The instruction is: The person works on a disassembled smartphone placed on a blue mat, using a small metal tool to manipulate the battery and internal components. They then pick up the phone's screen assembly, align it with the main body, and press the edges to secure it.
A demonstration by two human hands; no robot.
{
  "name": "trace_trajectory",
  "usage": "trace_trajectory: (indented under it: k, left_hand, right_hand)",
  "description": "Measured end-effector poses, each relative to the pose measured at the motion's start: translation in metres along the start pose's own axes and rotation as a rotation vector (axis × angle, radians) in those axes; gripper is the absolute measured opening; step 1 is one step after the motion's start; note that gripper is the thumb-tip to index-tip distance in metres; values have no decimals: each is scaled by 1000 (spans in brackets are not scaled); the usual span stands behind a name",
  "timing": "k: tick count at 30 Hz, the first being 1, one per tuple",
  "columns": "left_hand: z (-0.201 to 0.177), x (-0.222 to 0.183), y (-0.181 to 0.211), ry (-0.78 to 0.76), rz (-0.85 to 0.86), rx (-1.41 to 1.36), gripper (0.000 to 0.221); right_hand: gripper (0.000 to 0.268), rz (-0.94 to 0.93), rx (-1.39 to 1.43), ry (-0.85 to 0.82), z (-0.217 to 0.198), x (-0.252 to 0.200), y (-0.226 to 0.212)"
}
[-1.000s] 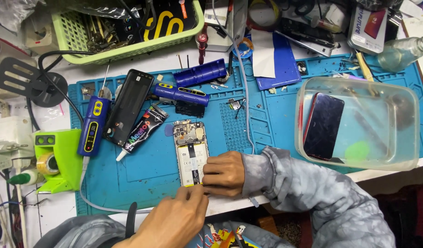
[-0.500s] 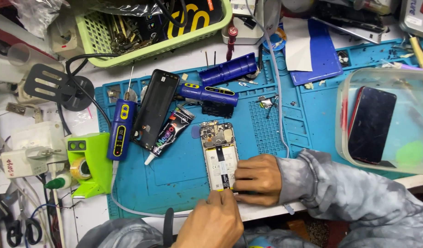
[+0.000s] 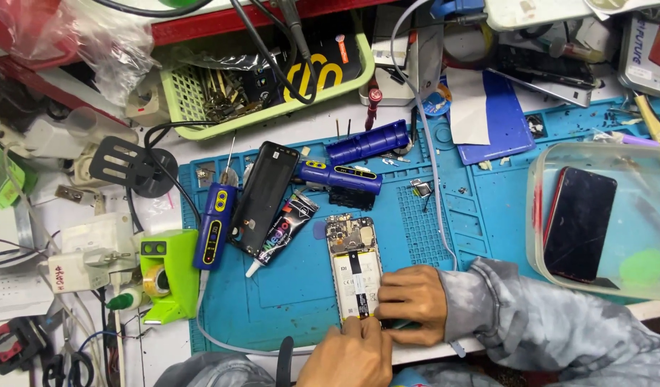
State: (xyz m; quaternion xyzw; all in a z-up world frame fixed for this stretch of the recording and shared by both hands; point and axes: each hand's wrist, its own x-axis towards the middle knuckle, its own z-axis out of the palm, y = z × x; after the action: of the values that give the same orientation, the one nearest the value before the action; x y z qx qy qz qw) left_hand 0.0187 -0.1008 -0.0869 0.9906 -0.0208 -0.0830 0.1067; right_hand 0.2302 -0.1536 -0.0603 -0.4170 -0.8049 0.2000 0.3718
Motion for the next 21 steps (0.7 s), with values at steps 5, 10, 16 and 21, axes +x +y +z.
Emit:
trace_trajectory:
  k: [5,10,16,21]
  left_hand:
    - [-6,-1,1,56,46,122,14]
    - [-17,4,-6,73,48,156,8]
    - [-27,10,-11,-89,58,143,10]
    - [-42,9,-11,-283,53,197,16]
  right_hand:
    - [20,10,-51,57,3,2,-5]
    - [16,34,-27,39,4,2,-4]
    - [13,103,2,8,3,2,-6]
    - [21,77,-28,49,4,4,-9]
